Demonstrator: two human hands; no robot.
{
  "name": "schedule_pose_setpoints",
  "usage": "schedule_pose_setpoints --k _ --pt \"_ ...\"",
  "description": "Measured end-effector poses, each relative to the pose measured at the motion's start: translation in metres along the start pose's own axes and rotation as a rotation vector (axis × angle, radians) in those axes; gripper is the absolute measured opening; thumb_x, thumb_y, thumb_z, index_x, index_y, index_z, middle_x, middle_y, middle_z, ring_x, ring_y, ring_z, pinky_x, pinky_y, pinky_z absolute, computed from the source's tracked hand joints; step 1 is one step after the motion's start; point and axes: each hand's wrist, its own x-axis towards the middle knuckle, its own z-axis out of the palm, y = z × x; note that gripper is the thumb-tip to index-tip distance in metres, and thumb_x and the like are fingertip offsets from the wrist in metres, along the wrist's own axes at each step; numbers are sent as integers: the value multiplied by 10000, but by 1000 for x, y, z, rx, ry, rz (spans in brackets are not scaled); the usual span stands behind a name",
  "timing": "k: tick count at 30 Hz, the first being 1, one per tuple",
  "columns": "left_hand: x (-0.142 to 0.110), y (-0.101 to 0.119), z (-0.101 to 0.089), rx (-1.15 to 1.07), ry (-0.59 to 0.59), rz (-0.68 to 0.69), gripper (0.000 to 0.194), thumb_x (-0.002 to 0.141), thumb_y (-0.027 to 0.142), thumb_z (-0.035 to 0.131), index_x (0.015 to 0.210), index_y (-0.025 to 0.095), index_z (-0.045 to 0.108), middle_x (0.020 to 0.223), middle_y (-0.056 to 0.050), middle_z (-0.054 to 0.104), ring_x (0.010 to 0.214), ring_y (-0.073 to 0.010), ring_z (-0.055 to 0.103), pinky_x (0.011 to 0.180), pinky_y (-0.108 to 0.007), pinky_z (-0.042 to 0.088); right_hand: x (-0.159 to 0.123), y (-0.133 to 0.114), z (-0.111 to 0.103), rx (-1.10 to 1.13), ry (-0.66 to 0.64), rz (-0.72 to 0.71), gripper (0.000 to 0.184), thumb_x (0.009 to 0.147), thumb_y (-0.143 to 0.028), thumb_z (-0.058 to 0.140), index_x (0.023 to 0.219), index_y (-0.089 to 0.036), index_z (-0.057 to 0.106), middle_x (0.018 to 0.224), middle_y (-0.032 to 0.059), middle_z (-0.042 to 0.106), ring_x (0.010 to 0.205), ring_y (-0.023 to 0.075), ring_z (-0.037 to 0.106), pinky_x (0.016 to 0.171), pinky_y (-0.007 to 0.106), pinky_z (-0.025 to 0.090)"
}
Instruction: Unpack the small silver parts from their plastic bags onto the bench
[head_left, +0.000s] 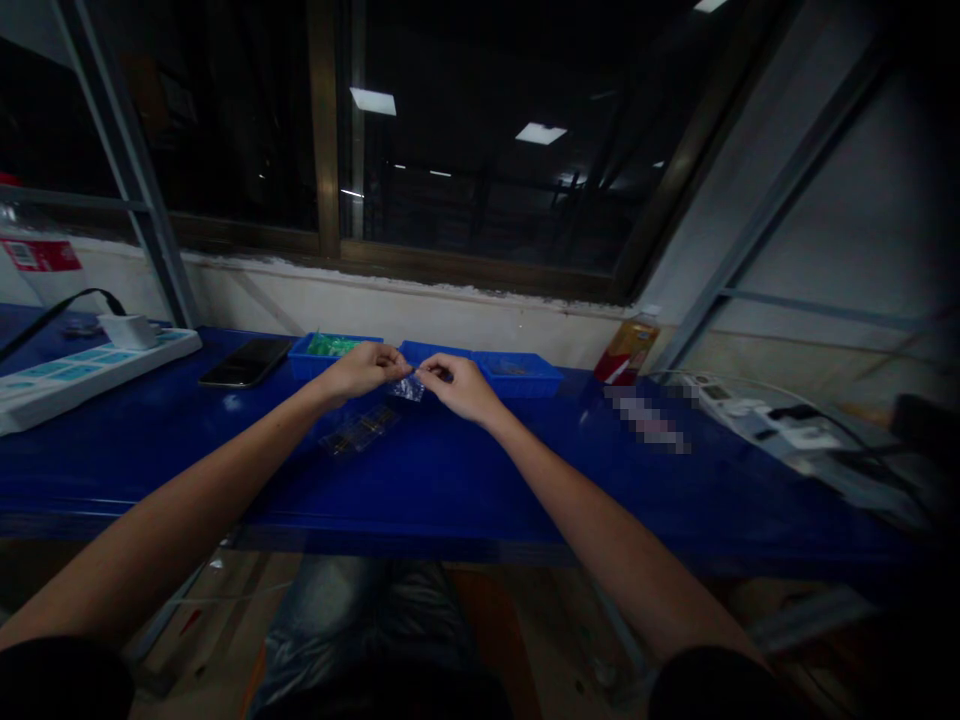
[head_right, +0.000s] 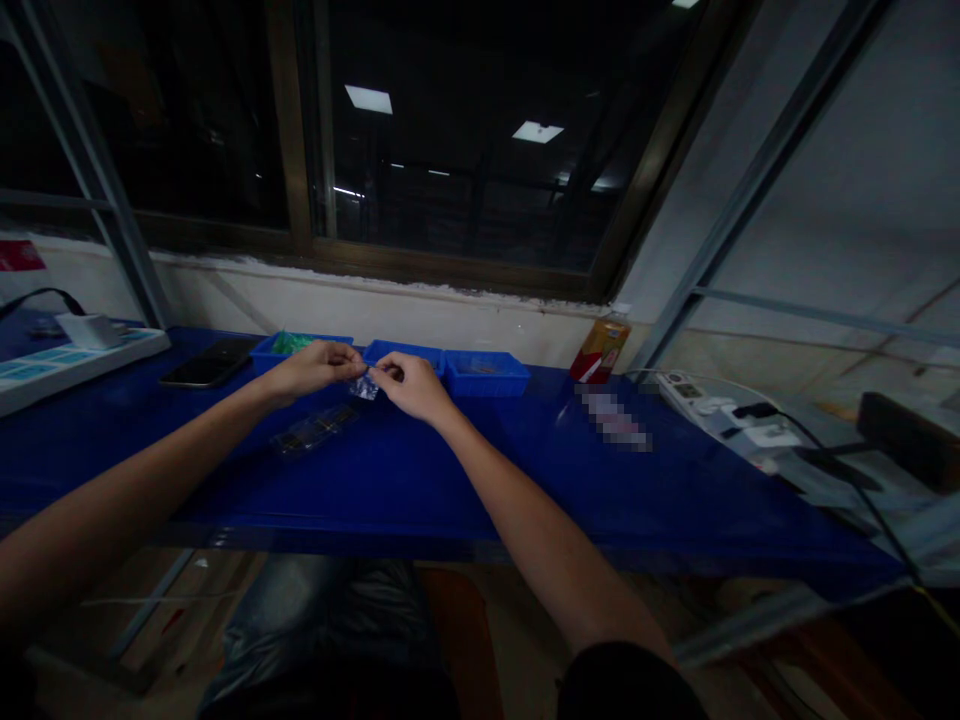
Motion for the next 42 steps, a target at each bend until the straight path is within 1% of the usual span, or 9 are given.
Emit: schedule_pose_setpoints --k 5,10,14,19,24,26,31,36,42 --pt "0 -1 5 -18 -17 7 133 679 280 633 715 151 641 640 -31 596 588 -121 504 559 -243 367 2 5 -1 37 35 34 107 733 -237 540 687 -151 585 631 -5 576 590 101 500 586 233 388" --pt "0 -1 7 9 -7 0 123 724 264 578 723 155 637 687 -38 609 649 -135 530 606 -256 383 2 5 0 46 68 32 113 732 -245 532 671 -160 574 611 -14 559 589 104 490 583 233 383" --pt "2 -5 7 12 -14 34 127 722 276 579 705 156 620 655 -28 584 608 -131 504 581 -258 369 1 4 3 85 52 66 116 727 -261 543 718 -154 587 635 -8 580 594 107 505 579 235 387" --pt "5 -10 7 115 -19 127 189 756 317 539 699 147 602 630 -31 569 581 -128 483 573 -261 354 1 4 4 104 56 47 113 729 -252 542 691 -154 583 635 -8 581 591 101 502 595 235 391" --pt "4 -5 7 273 -60 126 172 766 276 503 730 130 587 680 -38 586 630 -129 508 619 -260 375 1 5 6 120 80 48 102 724 -242 544 674 -158 571 625 -6 570 597 107 503 608 246 392" --pt "4 -3 7 293 -65 125 164 755 271 510 751 123 582 689 -33 586 639 -126 508 628 -257 377 2 8 6 129 79 45 97 722 -240 544 670 -161 566 620 -8 564 597 109 505 608 249 391" --pt "2 -1 8 222 -52 124 172 734 283 540 771 118 574 689 -22 575 637 -114 493 627 -251 371 4 15 6 238 48 42 105 710 -264 545 663 -171 549 604 -21 543 582 106 497 581 245 384" --pt "-1 2 8 116 -37 95 172 713 293 584 742 125 571 660 -14 567 615 -107 489 608 -251 365 4 14 5 292 37 49 110 673 -274 573 653 -167 556 607 -21 547 574 102 485 568 242 370" --pt "-3 4 9 114 -28 80 125 667 244 612 677 136 551 646 -10 577 615 -107 510 609 -252 381 2 11 7 332 35 105 76 629 -238 589 629 -169 555 570 -40 530 541 88 454 550 235 341"
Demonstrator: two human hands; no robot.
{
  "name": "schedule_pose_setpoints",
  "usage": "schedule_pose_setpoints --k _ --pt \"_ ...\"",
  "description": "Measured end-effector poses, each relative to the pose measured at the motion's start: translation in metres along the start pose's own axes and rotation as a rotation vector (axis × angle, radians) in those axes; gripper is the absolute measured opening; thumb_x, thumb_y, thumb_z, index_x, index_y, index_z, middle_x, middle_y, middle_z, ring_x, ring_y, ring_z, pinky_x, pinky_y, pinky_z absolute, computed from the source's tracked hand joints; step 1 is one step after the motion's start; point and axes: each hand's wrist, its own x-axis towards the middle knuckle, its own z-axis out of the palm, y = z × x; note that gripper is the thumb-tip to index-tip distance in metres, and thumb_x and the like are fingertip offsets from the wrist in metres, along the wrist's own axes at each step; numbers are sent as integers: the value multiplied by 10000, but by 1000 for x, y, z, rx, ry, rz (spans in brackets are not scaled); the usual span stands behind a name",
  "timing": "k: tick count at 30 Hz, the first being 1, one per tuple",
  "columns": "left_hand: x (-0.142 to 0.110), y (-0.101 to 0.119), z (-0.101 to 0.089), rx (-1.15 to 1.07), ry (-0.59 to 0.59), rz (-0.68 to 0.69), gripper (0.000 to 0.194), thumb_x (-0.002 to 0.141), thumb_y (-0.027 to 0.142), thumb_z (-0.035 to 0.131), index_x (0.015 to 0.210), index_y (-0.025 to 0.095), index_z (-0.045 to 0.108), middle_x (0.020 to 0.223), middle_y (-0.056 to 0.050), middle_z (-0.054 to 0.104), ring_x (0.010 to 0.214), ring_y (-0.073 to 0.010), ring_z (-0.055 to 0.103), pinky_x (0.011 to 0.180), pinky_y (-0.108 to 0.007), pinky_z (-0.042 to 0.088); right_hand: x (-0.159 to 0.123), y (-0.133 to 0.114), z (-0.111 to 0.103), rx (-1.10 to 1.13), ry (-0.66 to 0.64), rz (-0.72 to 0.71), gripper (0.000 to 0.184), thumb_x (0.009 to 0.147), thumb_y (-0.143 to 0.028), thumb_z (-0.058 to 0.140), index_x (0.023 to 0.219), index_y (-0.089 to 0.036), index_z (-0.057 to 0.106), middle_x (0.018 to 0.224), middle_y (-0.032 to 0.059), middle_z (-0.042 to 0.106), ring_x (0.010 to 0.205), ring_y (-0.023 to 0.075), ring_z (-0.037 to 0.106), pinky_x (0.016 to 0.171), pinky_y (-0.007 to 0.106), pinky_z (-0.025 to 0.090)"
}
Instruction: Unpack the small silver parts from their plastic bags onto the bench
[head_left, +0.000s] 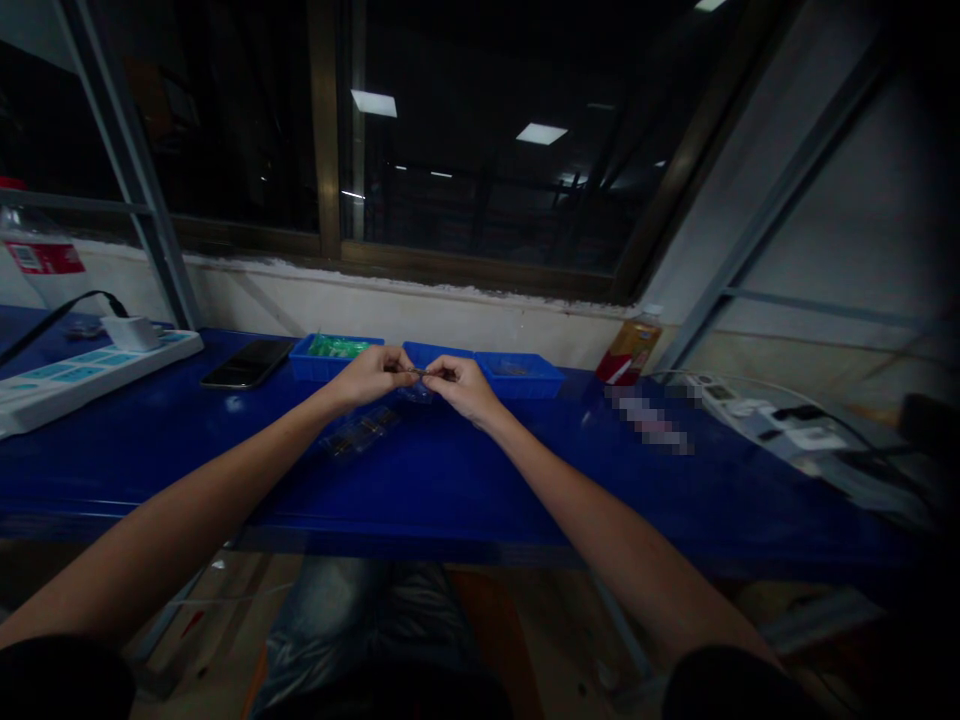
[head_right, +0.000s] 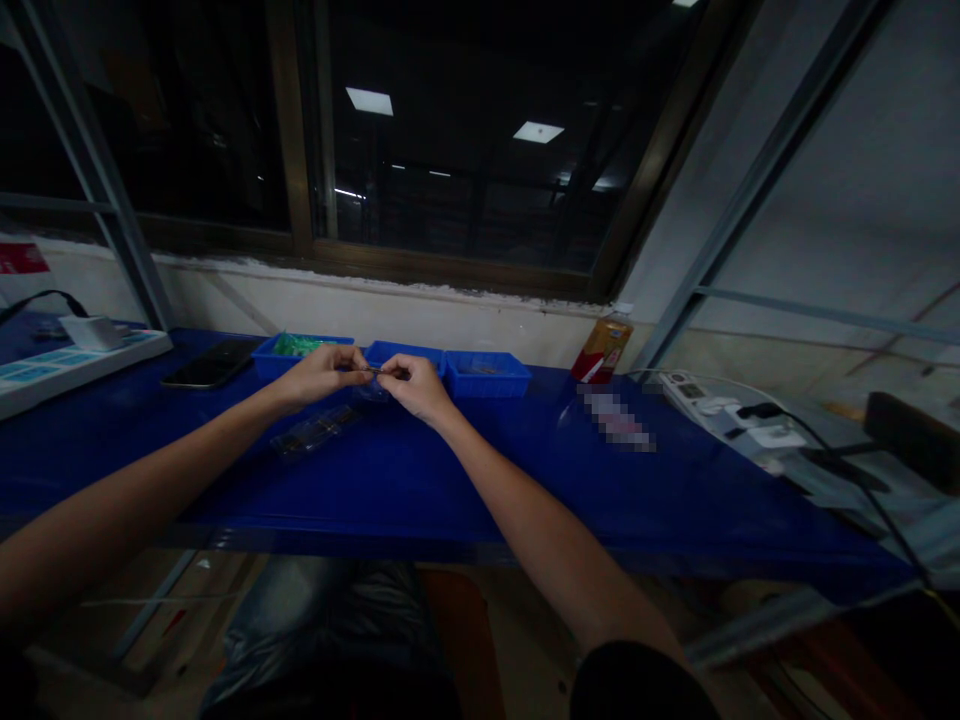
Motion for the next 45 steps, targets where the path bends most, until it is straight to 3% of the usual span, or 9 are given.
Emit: schedule_pose_setpoints --k 7,14,17,22,25,29,36,41,45 --pt "-1 -1 -3 269 45 167 104 721 243 548 721 142 573 674 -19 601 639 -127 528 617 -261 388 -4 -9 -1 147 -42 72 211 696 -375 573 646 -171 566 554 -32 532 548 92 489 573 236 373" --pt "-4 0 0 512 231 403 103 730 137 503 771 155 596 744 -25 614 720 -150 546 669 -280 412 -1 -6 -3 7 82 247 428 723 -569 526 587 -165 554 527 -4 532 511 100 501 519 238 351" --pt "-4 -2 0 550 270 481 164 761 107 463 812 161 609 787 -36 606 773 -158 545 714 -297 421 -1 -6 -1 126 24 322 408 728 -543 529 613 -155 584 531 9 548 502 102 512 509 239 351" --pt "-4 -1 1 521 257 534 207 773 86 451 840 180 623 849 -37 582 855 -161 534 801 -326 421 -3 -10 5 356 82 225 242 663 -403 621 673 -164 583 547 -30 533 505 79 496 524 224 371" --pt "-3 0 3 463 305 480 236 762 95 465 929 179 609 919 -49 560 885 -163 524 801 -321 427 -3 -12 5 344 152 188 186 655 -344 614 651 -165 567 537 -42 517 504 71 482 526 216 379" --pt "1 -5 3 257 383 237 355 745 118 473 1098 143 500 961 -75 552 829 -155 529 688 -278 435 -1 -12 0 293 248 128 132 660 -296 588 636 -173 546 524 -50 501 511 72 481 529 210 394" --pt "1 -4 12 -112 7 -65 242 716 148 513 958 125 517 712 -9 562 649 -115 521 651 -258 420 1 -9 -2 247 257 121 131 662 -301 568 694 -177 540 589 -44 531 523 66 495 536 207 409" --pt "-5 8 22 -217 1 -148 374 773 285 552 1106 144 456 738 -18 575 601 -106 511 596 -251 410 2 -6 1 243 239 24 95 624 -198 539 697 -190 480 629 -55 502 560 79 507 573 226 416" --pt "-5 9 20 -283 32 -249 284 798 326 530 1026 159 500 753 -22 578 598 -98 511 588 -240 400 1 -7 -1 63 230 -132 46 639 -162 501 642 -191 466 631 -40 476 612 95 484 604 235 390"
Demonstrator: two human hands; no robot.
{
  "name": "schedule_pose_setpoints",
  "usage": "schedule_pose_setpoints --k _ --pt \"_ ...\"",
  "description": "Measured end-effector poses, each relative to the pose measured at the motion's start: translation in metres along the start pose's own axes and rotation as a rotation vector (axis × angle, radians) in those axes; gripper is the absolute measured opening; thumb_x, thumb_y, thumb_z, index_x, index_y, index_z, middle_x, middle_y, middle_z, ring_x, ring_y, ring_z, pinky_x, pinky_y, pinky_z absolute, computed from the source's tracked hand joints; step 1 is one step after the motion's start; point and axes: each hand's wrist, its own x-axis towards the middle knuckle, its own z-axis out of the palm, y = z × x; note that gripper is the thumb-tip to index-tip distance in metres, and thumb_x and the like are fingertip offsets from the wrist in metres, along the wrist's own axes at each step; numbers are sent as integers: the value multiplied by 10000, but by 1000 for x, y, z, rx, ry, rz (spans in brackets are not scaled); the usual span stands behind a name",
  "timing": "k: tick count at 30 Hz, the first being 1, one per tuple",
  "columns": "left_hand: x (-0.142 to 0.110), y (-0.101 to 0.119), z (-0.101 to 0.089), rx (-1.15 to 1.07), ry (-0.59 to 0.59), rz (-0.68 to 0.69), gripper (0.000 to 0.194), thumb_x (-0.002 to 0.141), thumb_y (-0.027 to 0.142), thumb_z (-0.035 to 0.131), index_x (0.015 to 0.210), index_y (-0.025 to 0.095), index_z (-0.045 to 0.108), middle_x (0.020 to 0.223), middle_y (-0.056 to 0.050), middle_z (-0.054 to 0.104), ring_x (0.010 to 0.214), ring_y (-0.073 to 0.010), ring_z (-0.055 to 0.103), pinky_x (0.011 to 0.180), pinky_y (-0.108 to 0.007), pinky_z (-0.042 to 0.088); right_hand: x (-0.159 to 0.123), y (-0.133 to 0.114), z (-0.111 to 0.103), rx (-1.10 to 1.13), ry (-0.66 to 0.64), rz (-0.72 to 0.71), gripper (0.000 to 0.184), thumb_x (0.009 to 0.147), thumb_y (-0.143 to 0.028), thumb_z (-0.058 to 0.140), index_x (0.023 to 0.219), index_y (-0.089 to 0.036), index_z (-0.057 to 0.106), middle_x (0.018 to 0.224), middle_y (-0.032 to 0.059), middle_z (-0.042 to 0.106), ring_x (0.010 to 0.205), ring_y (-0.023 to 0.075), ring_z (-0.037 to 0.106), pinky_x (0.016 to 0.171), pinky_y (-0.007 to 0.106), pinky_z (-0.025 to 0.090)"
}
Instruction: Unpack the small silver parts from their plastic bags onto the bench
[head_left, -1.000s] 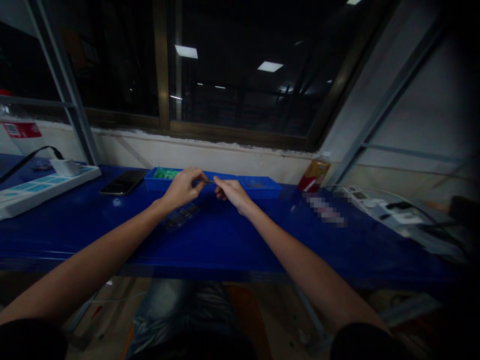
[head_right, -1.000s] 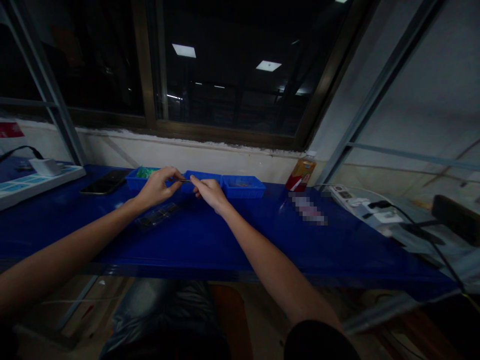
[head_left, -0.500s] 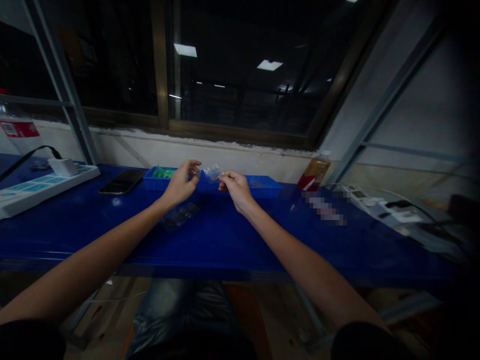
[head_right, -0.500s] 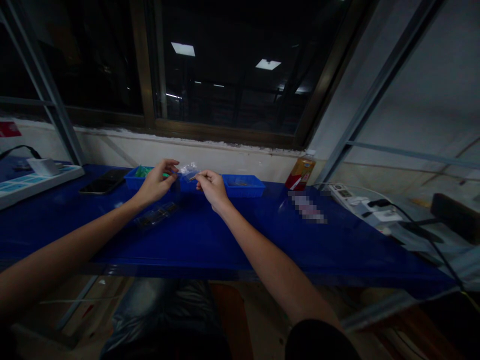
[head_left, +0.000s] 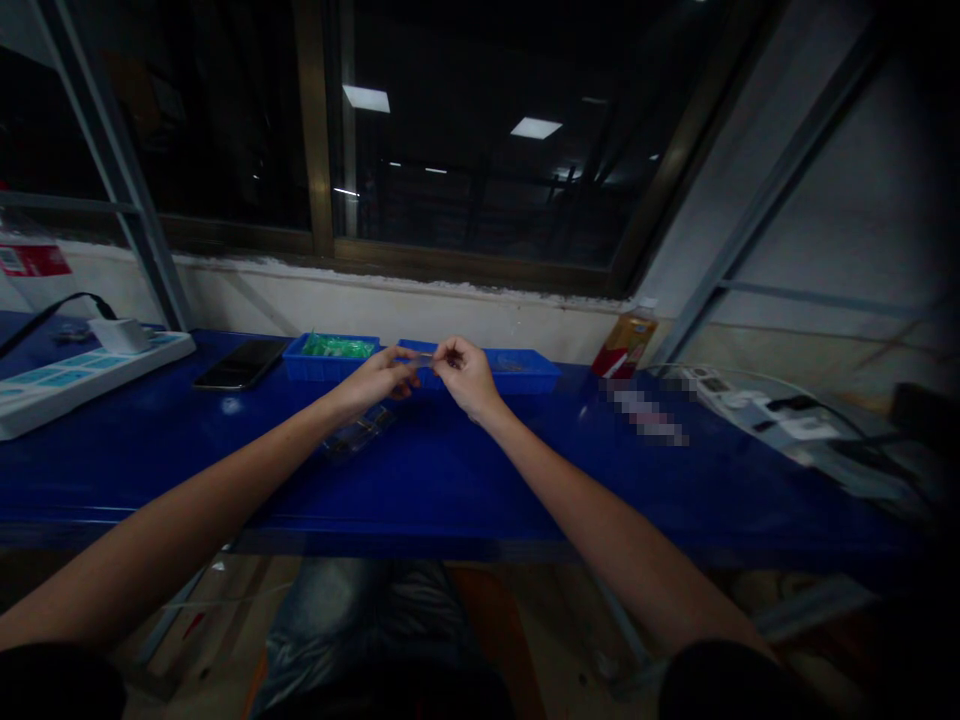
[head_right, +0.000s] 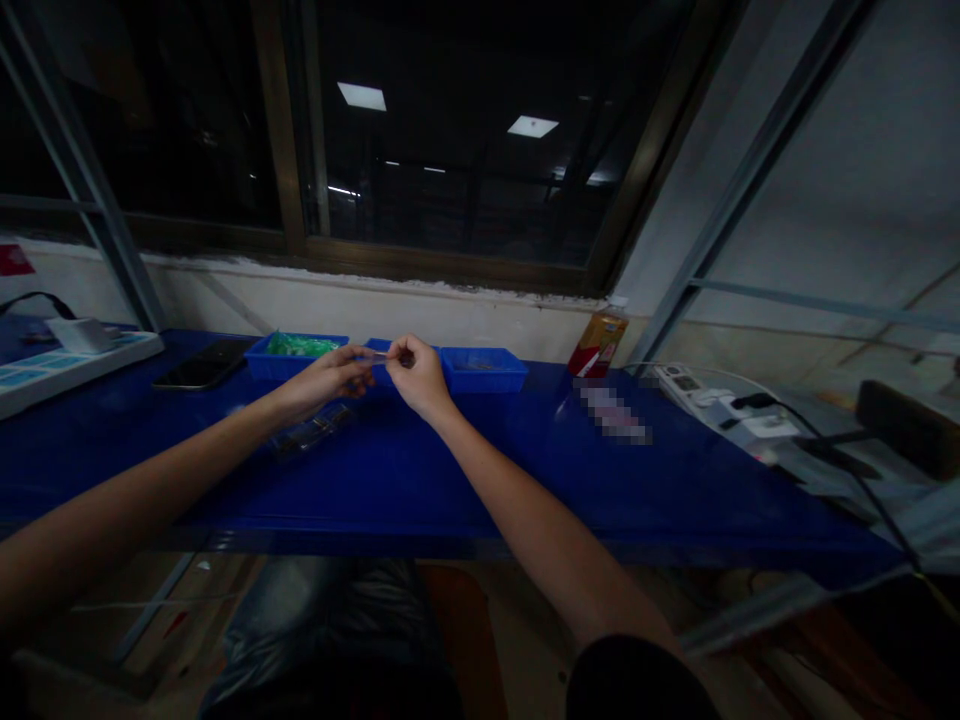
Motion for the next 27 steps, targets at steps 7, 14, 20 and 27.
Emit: schedule_pose_setpoints --k 7,14,20,27 --pt "2 -1 -4 -56 -24 38 359 809 476 437 730 139 536 676 -26 554 605 -116 501 593 -254 388 -2 -1 -3 -229 -70 -148 80 683 -135 464 645 -188 510 695 -7 506 673 116 489 615 241 376" --pt "8 -10 -7 71 96 235 119 730 263 541 734 144 533 649 12 515 578 -92 450 577 -232 355 -4 -8 -2 -297 -75 -101 173 708 -104 468 690 -190 617 763 12 550 734 128 512 661 266 386" --pt "2 -5 -9 585 208 501 107 755 229 502 741 149 573 683 -14 570 644 -131 488 619 -257 358 -2 -7 0 -215 -67 38 319 789 -414 512 601 -182 623 747 27 544 815 148 515 784 313 381" --pt "-1 -8 -3 774 177 641 77 734 144 488 780 170 543 774 -34 567 760 -164 505 714 -289 390 -3 -3 1 -52 -129 461 219 719 -339 529 596 -175 607 689 22 595 716 139 526 579 252 369"
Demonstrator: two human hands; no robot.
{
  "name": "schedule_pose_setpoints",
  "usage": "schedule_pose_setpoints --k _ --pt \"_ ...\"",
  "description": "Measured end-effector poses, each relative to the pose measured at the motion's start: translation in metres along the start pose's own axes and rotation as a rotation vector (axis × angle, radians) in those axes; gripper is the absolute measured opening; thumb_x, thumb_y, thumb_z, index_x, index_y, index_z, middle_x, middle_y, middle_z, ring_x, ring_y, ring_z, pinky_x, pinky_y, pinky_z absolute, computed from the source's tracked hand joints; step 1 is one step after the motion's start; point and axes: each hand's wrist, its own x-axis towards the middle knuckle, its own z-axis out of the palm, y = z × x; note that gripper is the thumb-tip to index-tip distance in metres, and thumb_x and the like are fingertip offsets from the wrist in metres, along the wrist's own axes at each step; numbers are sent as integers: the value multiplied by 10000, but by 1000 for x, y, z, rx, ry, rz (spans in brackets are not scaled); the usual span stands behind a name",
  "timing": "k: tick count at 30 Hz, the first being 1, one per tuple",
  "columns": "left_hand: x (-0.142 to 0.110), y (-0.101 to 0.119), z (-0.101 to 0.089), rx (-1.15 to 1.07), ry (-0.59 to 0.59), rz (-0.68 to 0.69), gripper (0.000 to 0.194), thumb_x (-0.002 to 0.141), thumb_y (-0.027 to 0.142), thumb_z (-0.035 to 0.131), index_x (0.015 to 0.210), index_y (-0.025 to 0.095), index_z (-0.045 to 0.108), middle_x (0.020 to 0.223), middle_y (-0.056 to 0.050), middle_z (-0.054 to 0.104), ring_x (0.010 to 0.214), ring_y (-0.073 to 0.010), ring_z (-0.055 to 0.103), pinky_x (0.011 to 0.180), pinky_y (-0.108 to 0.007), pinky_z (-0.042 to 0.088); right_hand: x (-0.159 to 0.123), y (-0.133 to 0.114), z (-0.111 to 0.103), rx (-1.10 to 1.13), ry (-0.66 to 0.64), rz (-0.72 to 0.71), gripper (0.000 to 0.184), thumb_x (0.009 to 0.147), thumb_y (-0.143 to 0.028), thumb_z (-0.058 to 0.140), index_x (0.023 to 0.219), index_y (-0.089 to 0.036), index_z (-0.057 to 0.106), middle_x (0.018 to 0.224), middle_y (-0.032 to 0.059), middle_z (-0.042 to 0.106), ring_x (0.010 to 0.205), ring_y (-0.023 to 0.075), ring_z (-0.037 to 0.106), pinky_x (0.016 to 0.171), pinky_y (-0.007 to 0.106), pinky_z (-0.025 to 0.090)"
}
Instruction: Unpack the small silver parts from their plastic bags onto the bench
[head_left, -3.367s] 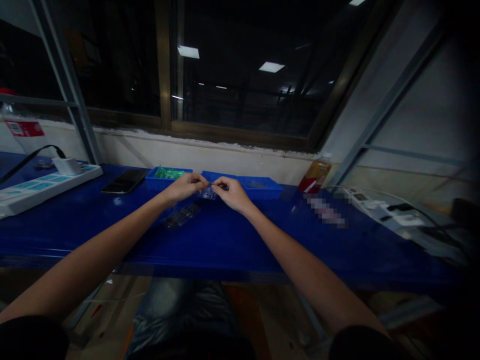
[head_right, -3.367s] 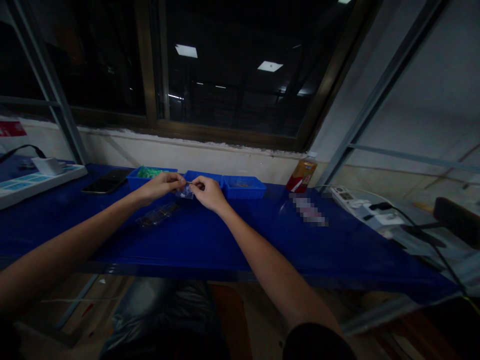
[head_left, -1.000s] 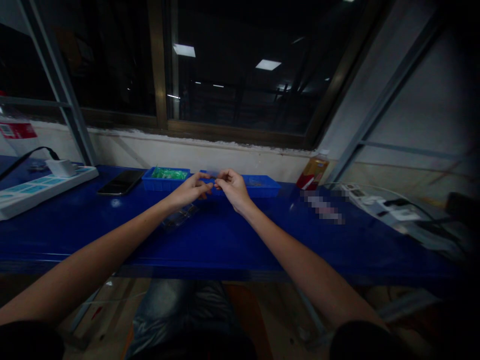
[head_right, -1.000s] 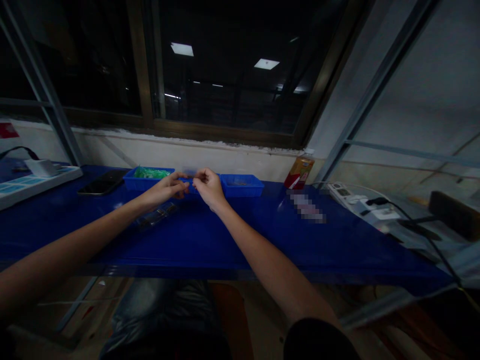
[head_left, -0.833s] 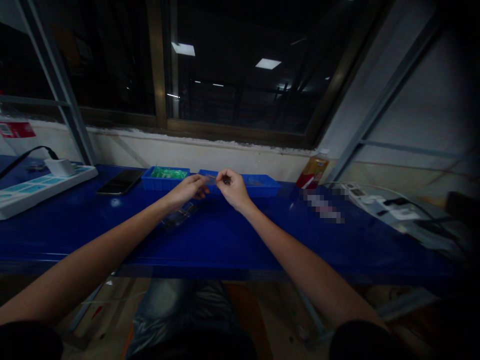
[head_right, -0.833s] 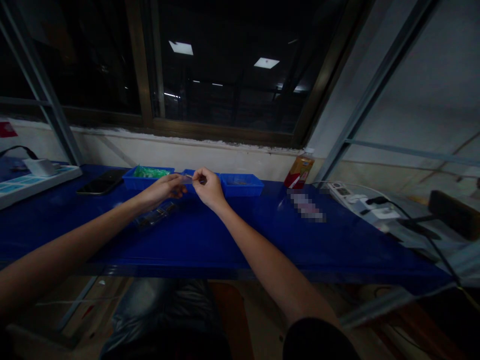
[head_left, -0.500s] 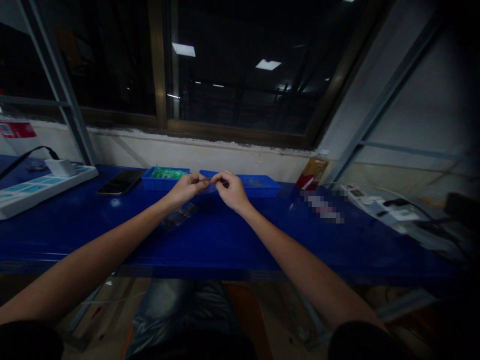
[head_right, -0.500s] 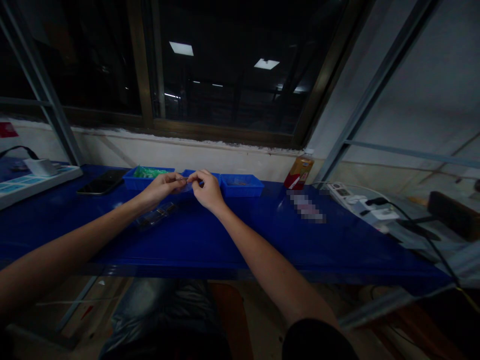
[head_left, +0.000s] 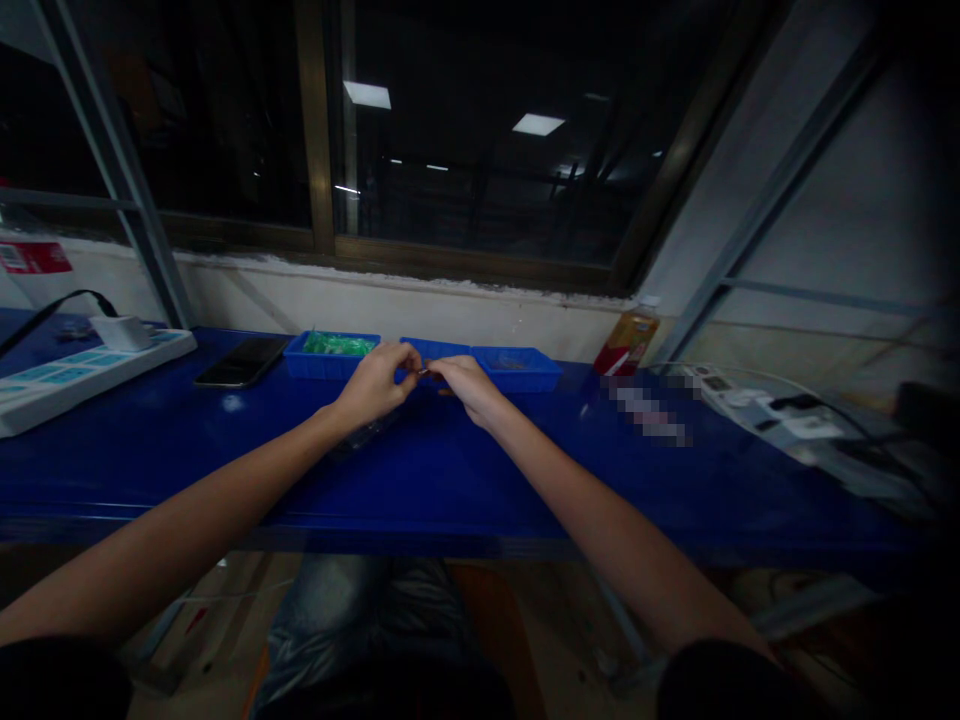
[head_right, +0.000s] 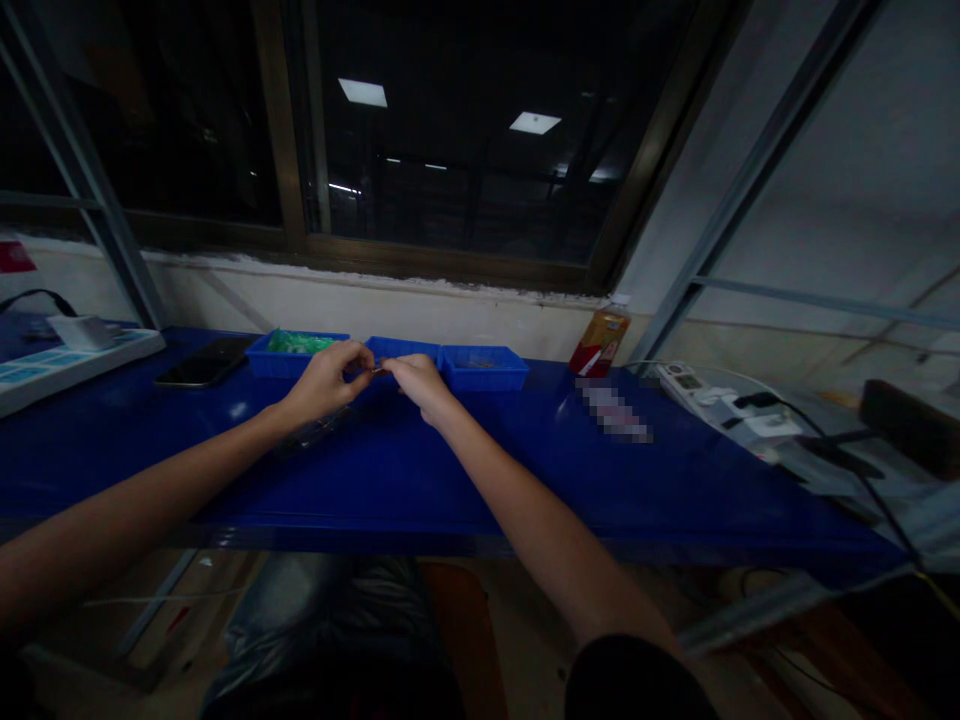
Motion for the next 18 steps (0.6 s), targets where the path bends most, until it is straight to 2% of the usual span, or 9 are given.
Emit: schedule_pose_setpoints --k 3,5,8,10,12,16,18 --pt "1 -5 2 42 18 -14 127 723 124 482 819 171 550 859 -52 555 877 -195 490 802 -330 383 1 1 0 96 -1 54 122 679 -263 530 615 -174 584 669 8 589 673 118 534 541 223 374" --pt "2 -9 4 -14 55 -96 170 726 135 493 887 162 539 935 -71 548 934 -204 483 823 -339 384 2 1 0 157 18 43 111 680 -272 543 636 -174 568 626 -6 562 605 98 526 515 208 376" --pt "4 -14 7 -269 52 -381 231 769 206 497 989 137 481 921 -82 564 848 -179 530 743 -311 416 6 1 -1 186 69 -18 124 699 -303 564 695 -180 555 607 -25 537 527 70 503 485 191 373" --pt "4 -14 9 -450 -42 -594 244 816 283 462 1011 136 465 843 -65 585 726 -156 549 663 -289 420 7 2 -2 181 111 -73 122 707 -303 564 737 -187 544 607 -34 531 506 65 498 482 191 379" --pt "3 -10 9 -586 -164 -710 278 849 370 412 980 143 502 773 -49 593 642 -141 544 610 -273 407 6 2 -2 177 123 -128 113 708 -285 557 765 -192 531 614 -39 535 513 68 506 500 198 398" --pt "4 -2 5 -780 -288 -698 468 852 524 324 867 141 592 708 -57 601 617 -142 545 599 -268 401 5 5 0 140 97 -238 94 683 -217 534 773 -194 527 667 -33 552 578 81 534 557 212 423" --pt "5 -3 2 -772 -309 -654 515 837 563 307 860 144 607 706 -64 614 623 -154 555 602 -277 408 6 5 0 95 103 -303 88 659 -182 513 745 -193 527 674 -31 544 600 92 531 574 223 420"
